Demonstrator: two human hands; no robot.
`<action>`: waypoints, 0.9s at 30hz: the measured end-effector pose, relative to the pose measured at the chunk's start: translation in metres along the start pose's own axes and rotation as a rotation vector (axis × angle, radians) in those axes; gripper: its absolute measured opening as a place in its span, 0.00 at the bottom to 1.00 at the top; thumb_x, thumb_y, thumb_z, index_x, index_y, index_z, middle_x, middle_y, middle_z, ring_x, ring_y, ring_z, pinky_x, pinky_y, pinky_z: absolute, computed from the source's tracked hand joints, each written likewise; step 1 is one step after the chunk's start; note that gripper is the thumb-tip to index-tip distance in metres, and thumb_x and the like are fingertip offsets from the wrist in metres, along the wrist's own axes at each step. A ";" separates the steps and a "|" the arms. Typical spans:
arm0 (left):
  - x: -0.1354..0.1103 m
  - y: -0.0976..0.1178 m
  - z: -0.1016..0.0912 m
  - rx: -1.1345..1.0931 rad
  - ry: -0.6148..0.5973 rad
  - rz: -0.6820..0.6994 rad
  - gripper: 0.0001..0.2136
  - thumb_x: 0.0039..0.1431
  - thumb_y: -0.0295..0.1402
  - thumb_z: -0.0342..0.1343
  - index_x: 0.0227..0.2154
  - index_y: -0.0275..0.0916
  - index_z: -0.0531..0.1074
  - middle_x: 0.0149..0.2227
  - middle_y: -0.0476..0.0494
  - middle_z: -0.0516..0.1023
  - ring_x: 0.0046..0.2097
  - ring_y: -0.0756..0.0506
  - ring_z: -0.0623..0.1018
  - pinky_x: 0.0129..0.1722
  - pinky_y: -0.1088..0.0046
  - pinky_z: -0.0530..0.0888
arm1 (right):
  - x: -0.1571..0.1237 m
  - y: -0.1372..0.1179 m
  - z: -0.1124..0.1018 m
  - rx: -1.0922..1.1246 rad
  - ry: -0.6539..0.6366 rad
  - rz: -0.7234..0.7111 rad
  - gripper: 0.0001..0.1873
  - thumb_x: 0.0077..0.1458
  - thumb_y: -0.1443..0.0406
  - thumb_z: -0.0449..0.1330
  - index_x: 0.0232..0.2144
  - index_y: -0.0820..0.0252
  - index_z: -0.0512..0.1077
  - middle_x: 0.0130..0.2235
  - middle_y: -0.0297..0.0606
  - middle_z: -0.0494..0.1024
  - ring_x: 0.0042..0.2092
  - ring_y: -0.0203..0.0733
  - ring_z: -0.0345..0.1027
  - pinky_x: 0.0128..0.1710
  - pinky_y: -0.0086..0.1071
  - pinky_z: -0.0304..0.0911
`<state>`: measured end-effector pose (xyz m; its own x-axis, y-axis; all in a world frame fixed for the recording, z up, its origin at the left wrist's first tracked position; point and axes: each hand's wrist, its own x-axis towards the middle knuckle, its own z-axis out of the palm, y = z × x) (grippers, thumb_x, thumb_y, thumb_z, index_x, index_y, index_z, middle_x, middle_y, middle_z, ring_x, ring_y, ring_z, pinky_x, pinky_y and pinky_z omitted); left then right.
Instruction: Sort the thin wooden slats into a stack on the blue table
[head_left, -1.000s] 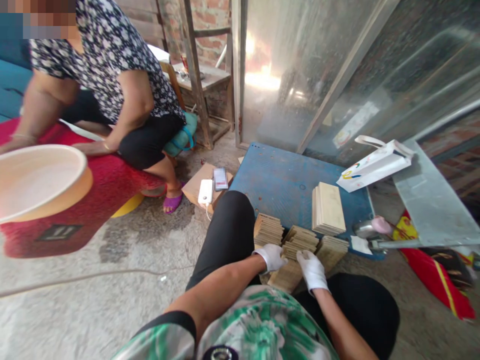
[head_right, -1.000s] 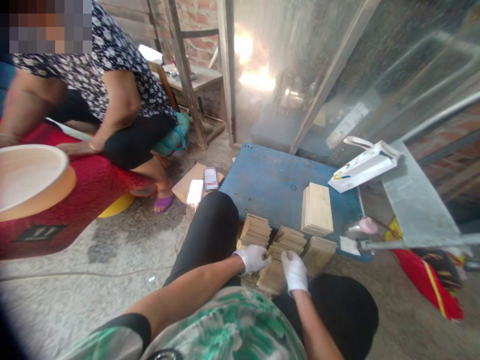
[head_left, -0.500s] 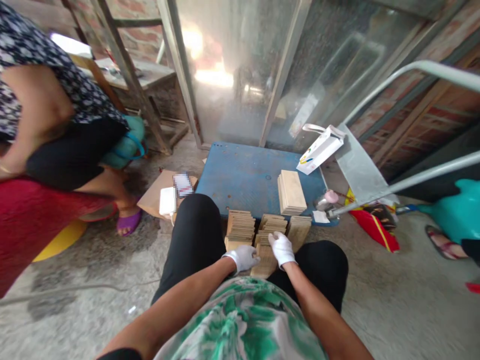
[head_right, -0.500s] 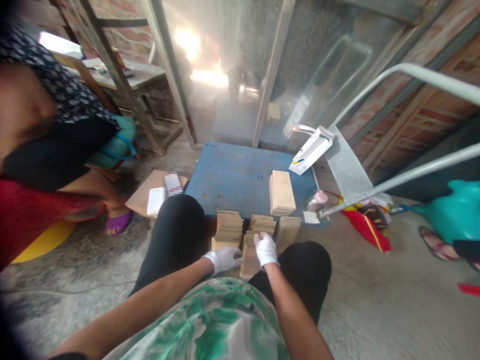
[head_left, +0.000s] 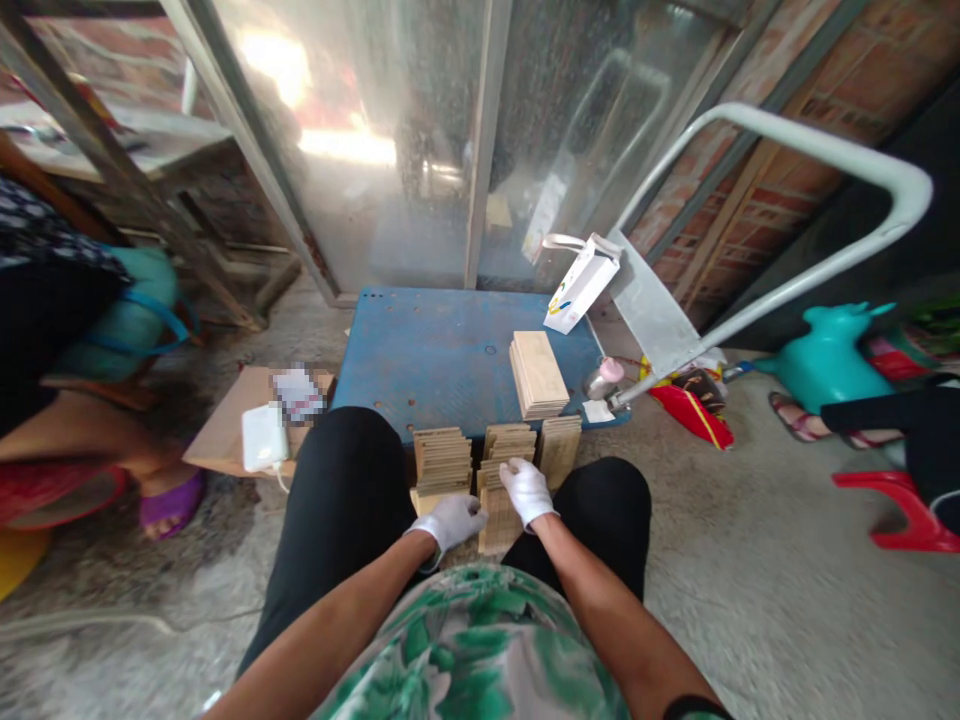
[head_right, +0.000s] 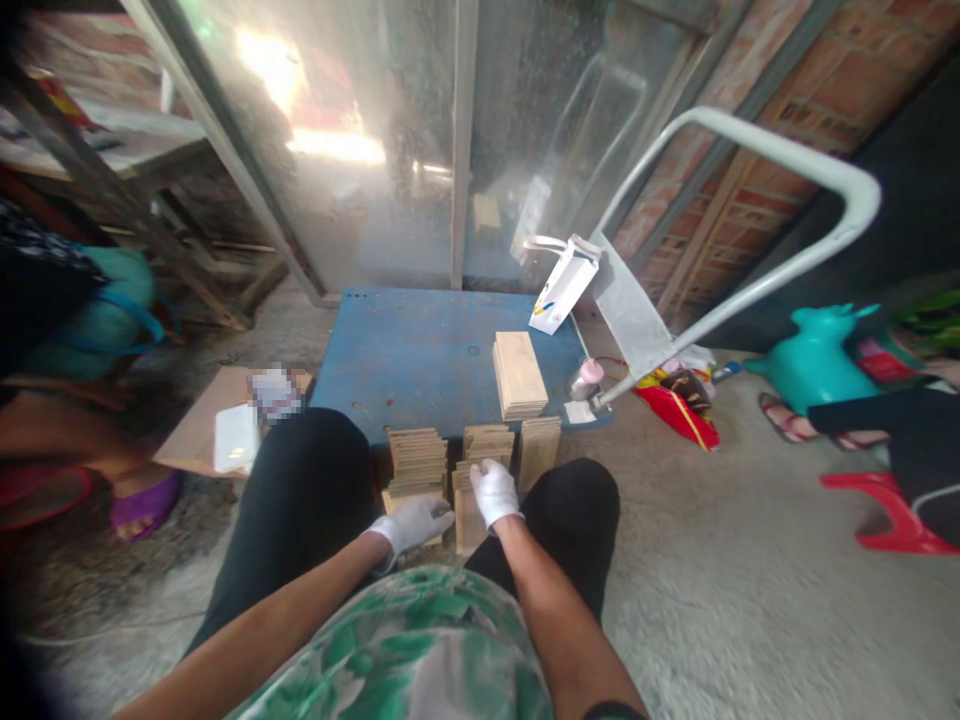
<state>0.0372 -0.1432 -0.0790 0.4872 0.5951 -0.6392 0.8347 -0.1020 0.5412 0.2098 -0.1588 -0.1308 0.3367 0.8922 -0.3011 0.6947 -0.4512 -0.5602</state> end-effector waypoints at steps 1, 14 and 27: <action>0.001 0.000 0.000 -0.001 -0.005 0.008 0.17 0.60 0.38 0.48 0.43 0.36 0.76 0.43 0.40 0.80 0.44 0.44 0.78 0.42 0.74 0.70 | 0.001 0.000 0.001 -0.005 0.003 0.001 0.14 0.58 0.57 0.53 0.26 0.57 0.72 0.30 0.36 0.76 0.34 0.37 0.70 0.35 0.25 0.60; 0.016 -0.001 0.002 0.067 -0.054 0.069 0.15 0.61 0.38 0.47 0.39 0.36 0.76 0.42 0.40 0.80 0.42 0.45 0.78 0.40 0.75 0.68 | 0.005 -0.004 0.005 -0.101 -0.021 0.066 0.14 0.56 0.58 0.54 0.22 0.57 0.70 0.27 0.34 0.74 0.30 0.34 0.63 0.30 0.26 0.51; 0.024 0.013 0.015 0.172 -0.122 0.140 0.17 0.61 0.39 0.46 0.41 0.34 0.75 0.43 0.35 0.79 0.44 0.41 0.78 0.41 0.72 0.69 | -0.020 -0.002 -0.014 -0.006 -0.021 0.083 0.13 0.56 0.56 0.56 0.34 0.57 0.75 0.38 0.38 0.78 0.40 0.37 0.71 0.40 0.25 0.61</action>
<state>0.0637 -0.1419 -0.0955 0.6194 0.4664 -0.6316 0.7836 -0.3171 0.5343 0.2104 -0.1761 -0.1133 0.3802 0.8508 -0.3626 0.6687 -0.5238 -0.5277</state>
